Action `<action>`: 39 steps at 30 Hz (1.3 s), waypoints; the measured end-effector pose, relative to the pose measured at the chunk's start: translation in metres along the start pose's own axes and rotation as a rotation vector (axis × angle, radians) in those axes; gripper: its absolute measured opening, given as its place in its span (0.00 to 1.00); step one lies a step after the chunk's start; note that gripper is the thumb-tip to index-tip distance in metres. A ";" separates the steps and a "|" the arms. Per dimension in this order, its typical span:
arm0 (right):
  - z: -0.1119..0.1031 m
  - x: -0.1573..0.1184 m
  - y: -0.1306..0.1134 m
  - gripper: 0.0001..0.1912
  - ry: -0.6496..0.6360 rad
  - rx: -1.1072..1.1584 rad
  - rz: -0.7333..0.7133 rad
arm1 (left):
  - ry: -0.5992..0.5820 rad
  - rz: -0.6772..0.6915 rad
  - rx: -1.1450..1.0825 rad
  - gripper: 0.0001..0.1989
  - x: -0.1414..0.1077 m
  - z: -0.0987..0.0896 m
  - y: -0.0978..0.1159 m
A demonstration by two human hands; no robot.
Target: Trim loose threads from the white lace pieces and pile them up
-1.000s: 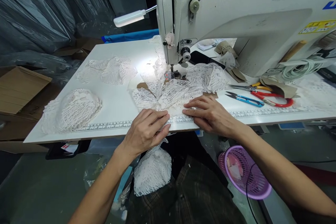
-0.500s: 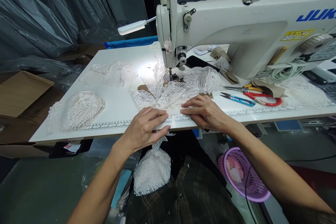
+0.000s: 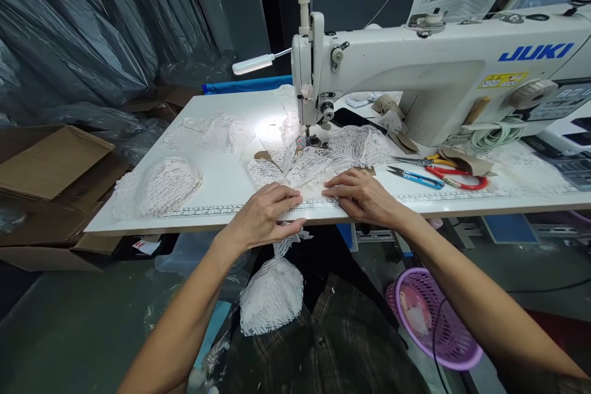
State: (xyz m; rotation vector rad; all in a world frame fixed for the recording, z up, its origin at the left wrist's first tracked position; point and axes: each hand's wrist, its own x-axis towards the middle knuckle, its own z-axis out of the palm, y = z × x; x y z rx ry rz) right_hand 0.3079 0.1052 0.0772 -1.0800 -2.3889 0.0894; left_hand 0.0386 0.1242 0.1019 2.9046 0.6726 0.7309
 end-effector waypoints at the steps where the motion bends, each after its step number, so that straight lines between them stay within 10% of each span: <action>1: 0.000 0.000 0.000 0.18 -0.004 -0.002 0.002 | 0.007 -0.001 -0.006 0.16 0.000 0.001 0.000; 28: -0.002 0.001 -0.004 0.17 0.020 -0.008 -0.021 | -0.032 0.021 0.088 0.20 -0.001 -0.001 0.006; 35: 0.003 -0.029 -0.062 0.33 0.115 0.099 -0.029 | 0.002 0.012 0.053 0.06 -0.013 0.000 0.059; 39: -0.008 -0.046 -0.095 0.16 -0.084 0.477 0.073 | 0.009 -0.011 -0.235 0.04 -0.011 -0.014 0.075</action>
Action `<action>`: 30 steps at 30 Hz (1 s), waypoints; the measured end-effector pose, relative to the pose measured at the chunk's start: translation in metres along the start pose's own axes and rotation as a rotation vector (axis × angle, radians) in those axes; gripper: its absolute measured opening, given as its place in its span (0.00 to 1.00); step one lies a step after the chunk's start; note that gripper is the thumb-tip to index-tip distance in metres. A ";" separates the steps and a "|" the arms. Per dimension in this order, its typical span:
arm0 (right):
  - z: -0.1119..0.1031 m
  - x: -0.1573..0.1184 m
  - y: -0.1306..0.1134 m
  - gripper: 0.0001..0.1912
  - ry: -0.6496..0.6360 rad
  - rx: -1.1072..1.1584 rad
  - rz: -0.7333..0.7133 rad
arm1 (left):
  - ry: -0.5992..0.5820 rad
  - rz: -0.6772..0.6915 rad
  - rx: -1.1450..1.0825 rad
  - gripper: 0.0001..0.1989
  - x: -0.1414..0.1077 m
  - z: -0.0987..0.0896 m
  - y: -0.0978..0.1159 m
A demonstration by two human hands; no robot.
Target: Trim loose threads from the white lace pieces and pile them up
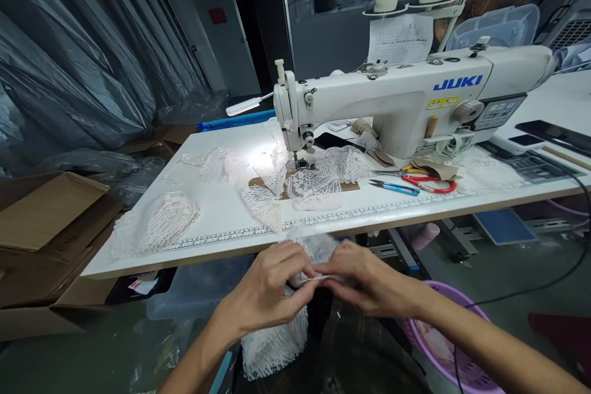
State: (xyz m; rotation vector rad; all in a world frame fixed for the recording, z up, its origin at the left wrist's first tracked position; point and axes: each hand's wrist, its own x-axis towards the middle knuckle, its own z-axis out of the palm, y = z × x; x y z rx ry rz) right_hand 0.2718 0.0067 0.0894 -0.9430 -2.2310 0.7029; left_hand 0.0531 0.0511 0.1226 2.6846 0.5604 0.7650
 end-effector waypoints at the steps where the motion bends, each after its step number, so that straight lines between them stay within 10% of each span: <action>1: -0.003 -0.003 -0.005 0.15 -0.039 0.148 0.068 | 0.010 -0.008 -0.036 0.03 0.004 -0.003 -0.001; 9: -0.036 -0.018 -0.006 0.15 0.196 0.665 0.465 | -0.054 -0.050 0.225 0.38 0.041 0.011 -0.054; 17: -0.073 -0.015 -0.001 0.15 0.911 0.281 0.430 | 0.015 0.074 0.289 0.05 0.017 0.026 -0.025; 22: -0.028 0.010 0.003 0.15 0.482 0.324 0.215 | -0.038 0.020 -0.008 0.05 -0.006 0.016 0.014; 30: 0.062 0.014 -0.003 0.21 -0.217 0.858 0.356 | -0.038 -0.308 -0.120 0.07 -0.062 0.005 0.018</action>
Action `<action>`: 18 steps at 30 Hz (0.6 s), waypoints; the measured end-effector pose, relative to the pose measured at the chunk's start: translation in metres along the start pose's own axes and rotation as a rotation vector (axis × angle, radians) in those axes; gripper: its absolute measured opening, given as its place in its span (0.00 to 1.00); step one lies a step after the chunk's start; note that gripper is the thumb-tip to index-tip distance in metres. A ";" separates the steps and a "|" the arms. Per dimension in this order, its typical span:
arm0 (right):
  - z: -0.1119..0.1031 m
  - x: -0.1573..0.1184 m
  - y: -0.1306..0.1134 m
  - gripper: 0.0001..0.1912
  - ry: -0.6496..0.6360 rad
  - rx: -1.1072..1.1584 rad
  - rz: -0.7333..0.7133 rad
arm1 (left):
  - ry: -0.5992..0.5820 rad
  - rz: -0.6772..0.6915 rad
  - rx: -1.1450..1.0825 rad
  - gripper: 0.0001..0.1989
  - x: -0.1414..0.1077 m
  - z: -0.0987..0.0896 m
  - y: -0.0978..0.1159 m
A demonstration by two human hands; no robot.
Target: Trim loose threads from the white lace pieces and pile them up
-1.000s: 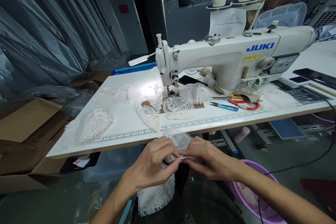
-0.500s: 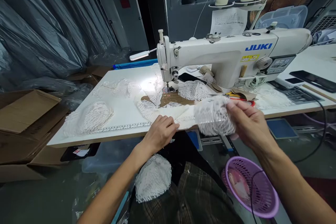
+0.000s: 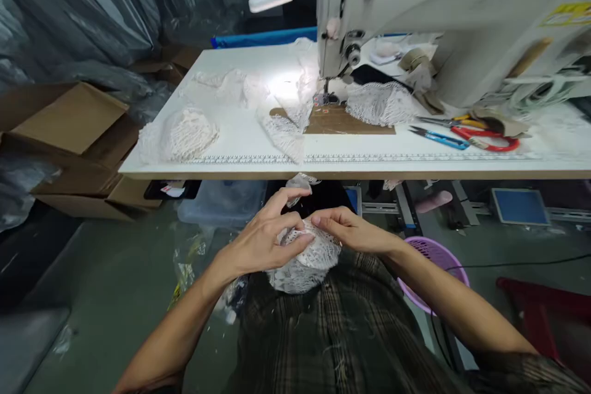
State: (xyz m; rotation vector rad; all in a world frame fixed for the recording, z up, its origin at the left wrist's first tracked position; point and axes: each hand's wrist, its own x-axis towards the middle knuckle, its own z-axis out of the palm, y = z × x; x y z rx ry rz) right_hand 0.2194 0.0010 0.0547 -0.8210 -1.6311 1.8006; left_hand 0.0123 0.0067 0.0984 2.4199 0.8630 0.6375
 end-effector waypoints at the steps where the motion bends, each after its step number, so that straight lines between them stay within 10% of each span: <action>1: 0.005 0.001 0.003 0.20 -0.054 0.030 0.010 | -0.035 -0.028 -0.072 0.08 -0.008 0.002 -0.004; 10: 0.030 -0.006 0.044 0.14 -0.256 0.264 0.262 | -0.034 -0.549 -0.712 0.15 -0.095 0.050 -0.019; 18: 0.030 0.022 0.088 0.18 0.173 0.331 0.292 | 0.258 -0.740 -0.850 0.22 -0.092 0.059 -0.060</action>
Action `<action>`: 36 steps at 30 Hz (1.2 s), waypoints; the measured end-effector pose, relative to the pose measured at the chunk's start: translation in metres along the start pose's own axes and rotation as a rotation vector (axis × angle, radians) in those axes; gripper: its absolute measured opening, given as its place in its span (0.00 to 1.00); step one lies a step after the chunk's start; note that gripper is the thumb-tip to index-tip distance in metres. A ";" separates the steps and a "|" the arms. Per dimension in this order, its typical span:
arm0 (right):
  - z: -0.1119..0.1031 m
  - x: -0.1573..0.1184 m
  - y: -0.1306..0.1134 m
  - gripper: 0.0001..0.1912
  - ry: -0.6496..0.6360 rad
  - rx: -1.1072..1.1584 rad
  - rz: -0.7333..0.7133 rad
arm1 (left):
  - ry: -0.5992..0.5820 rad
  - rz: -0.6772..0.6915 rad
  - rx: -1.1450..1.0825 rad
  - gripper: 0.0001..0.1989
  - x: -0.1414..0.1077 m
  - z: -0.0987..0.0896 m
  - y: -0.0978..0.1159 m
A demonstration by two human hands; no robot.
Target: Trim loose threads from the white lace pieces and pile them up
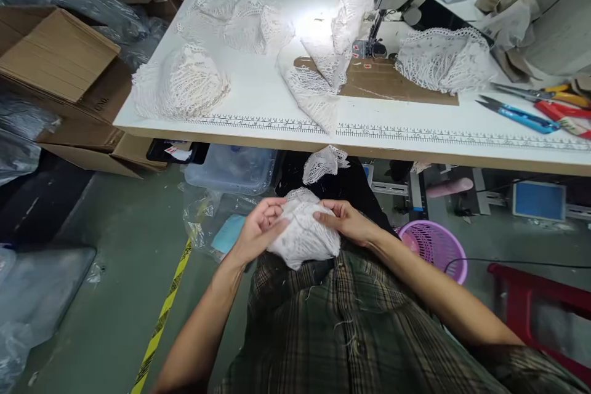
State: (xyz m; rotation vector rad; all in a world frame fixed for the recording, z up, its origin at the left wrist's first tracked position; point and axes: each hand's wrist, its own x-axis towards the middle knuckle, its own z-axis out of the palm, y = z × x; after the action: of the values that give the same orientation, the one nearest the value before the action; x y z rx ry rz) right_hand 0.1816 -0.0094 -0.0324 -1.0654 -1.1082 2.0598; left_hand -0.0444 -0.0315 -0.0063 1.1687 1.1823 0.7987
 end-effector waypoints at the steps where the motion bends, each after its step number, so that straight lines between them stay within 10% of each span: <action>1: -0.001 0.007 0.006 0.17 0.078 -0.031 -0.038 | 0.070 0.015 0.079 0.23 0.010 -0.003 -0.003; 8: -0.026 0.019 0.043 0.20 0.391 -0.324 -0.105 | 0.130 0.120 0.851 0.20 0.037 -0.014 -0.013; 22: -0.035 0.027 0.048 0.13 0.474 -0.150 -0.053 | 0.061 0.232 0.857 0.21 0.063 0.012 -0.017; 32: -0.042 -0.033 -0.047 0.12 0.581 -0.702 -0.567 | 0.222 0.408 0.504 0.33 0.082 0.017 0.007; 36: -0.078 -0.067 -0.102 0.12 1.090 -1.110 -0.938 | 0.232 0.418 0.459 0.31 0.095 0.031 0.023</action>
State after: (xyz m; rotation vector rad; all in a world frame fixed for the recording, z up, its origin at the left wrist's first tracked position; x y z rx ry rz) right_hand 0.2930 0.0224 0.0545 -1.3983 -1.5871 -0.0710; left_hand 0.0104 0.0551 -0.0111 1.7776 1.3763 1.0278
